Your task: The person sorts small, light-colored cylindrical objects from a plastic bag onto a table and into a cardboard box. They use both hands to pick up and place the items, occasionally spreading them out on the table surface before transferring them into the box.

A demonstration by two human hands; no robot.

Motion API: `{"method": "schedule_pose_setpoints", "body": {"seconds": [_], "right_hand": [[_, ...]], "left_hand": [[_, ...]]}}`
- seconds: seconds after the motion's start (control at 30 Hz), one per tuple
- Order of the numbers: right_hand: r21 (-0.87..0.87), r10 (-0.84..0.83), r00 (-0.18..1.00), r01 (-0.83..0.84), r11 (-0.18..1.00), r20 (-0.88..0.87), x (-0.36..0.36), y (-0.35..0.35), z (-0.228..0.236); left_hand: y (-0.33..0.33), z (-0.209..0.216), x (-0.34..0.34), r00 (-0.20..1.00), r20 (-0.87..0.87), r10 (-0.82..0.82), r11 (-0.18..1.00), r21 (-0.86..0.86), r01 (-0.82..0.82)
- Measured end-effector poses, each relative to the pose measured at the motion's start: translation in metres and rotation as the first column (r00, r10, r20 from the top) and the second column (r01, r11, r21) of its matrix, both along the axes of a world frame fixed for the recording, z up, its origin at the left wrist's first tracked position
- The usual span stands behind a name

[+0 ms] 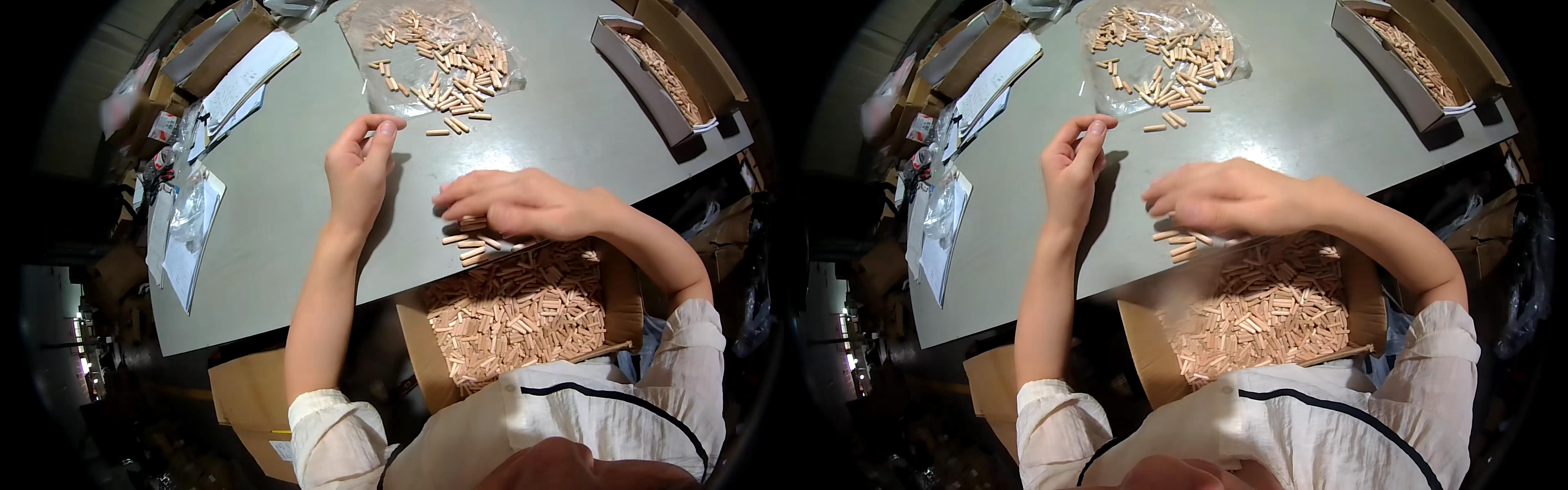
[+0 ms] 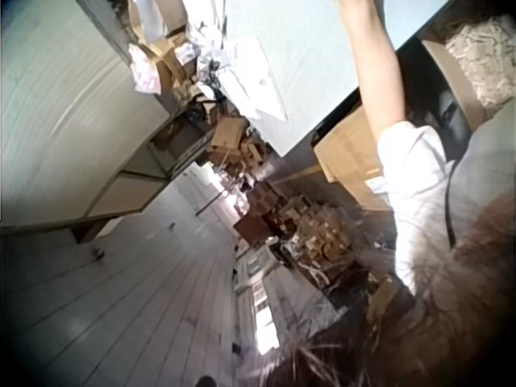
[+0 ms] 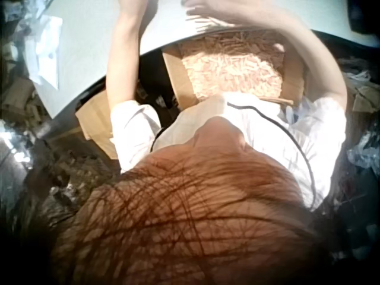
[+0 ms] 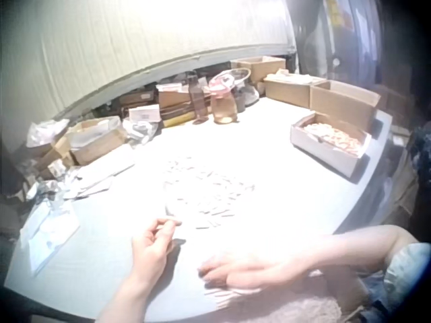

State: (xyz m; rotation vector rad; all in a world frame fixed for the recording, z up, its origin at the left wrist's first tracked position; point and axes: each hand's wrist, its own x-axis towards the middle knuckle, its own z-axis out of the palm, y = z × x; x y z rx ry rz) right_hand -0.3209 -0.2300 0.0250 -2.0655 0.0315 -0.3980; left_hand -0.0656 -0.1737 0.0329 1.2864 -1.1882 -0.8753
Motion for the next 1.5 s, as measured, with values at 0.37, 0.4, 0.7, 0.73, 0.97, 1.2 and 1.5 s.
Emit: {"method": "schedule_pose_setpoints", "body": {"seconds": [0.37,0.4,0.7,0.73,0.97,1.2,1.5], "right_hand": [[0.641,0.268,0.961,-0.163,0.750,-0.069,-0.021,0.007,0.039],[0.579,0.041,0.980,0.081,0.811,-0.195,-0.017,0.003,0.042],[-0.729,-0.531,0.783,0.565,0.388,0.324,0.078,-0.154,-0.014],[-0.679,-0.685,0.728,0.512,0.527,0.017,0.080,-0.164,-0.007],[-0.564,-0.716,0.675,0.525,0.637,-0.181,0.061,-0.171,-0.020],[-0.674,-0.511,0.859,0.366,0.642,-0.020,0.026,-0.120,-0.023],[-0.796,-0.517,0.850,0.243,0.555,-0.101,-0.007,-0.032,-0.008]], "left_hand": [[0.000,0.000,0.001,1.000,-0.006,-0.008,1.000,0.026,0.008],[-0.001,-0.002,0.000,1.000,-0.021,-0.013,0.999,0.029,0.014],[-0.007,0.006,0.019,0.895,-0.421,0.147,0.976,0.206,-0.064],[-0.006,0.007,0.020,0.881,-0.447,0.154,0.977,0.205,-0.067],[-0.003,0.011,0.019,0.891,-0.453,0.024,0.956,0.272,0.113],[0.001,0.011,0.007,0.967,-0.229,-0.116,0.937,0.296,0.183],[0.009,-0.007,-0.011,0.675,0.731,0.101,0.993,-0.037,-0.108]]}}
